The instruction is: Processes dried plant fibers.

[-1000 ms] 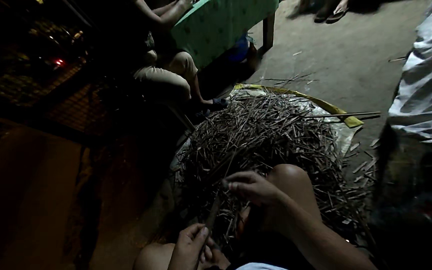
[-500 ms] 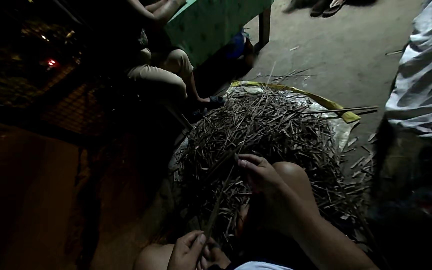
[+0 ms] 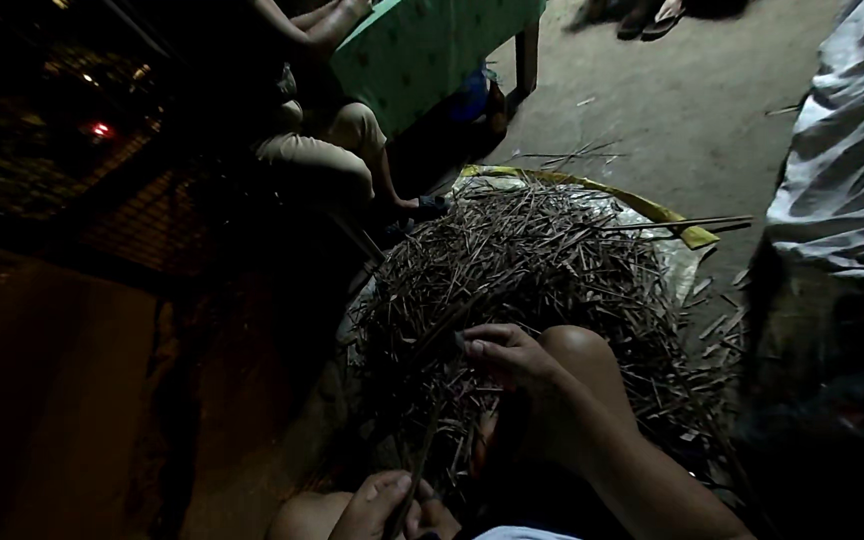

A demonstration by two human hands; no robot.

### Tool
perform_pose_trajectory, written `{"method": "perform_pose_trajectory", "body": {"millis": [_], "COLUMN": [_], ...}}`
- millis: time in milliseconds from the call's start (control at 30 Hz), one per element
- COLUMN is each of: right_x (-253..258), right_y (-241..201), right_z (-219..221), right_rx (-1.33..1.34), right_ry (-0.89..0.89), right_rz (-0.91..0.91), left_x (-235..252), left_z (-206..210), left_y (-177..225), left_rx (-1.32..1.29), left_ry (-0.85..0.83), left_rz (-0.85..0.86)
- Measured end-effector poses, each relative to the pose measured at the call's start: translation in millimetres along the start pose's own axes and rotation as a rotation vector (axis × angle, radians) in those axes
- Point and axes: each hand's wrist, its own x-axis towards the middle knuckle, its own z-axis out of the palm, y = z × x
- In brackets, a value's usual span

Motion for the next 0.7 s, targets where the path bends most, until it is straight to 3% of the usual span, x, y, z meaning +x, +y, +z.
{"method": "perform_pose_trajectory", "body": {"millis": [100, 267, 433, 500, 700], "right_x": [4, 5, 10, 10, -5], "right_y": [-16, -10, -20, -14, 14], "right_z": [-1, -5, -7, -8, 18], "right_rx": [0.121, 0.269, 0.314, 0.254, -0.159], "right_ry": [0.271, 0.178, 0.427, 0.353, -0.185], "right_rz": [0.081, 0.093, 0.122, 0.103, 0.183], "left_x": [-1, 3, -1, 1, 25], "left_z": [-2, -1, -7, -3, 20], "left_y": [0, -3, -16, -20, -3], "left_rx": [0.018, 0.009, -0.023, -0.014, -0.124], "left_ry": [-0.003, 0.030, 0.085, 0.169, 0.241], "left_rz": [-0.011, -0.013, -0.073, -0.058, 0.076]}}
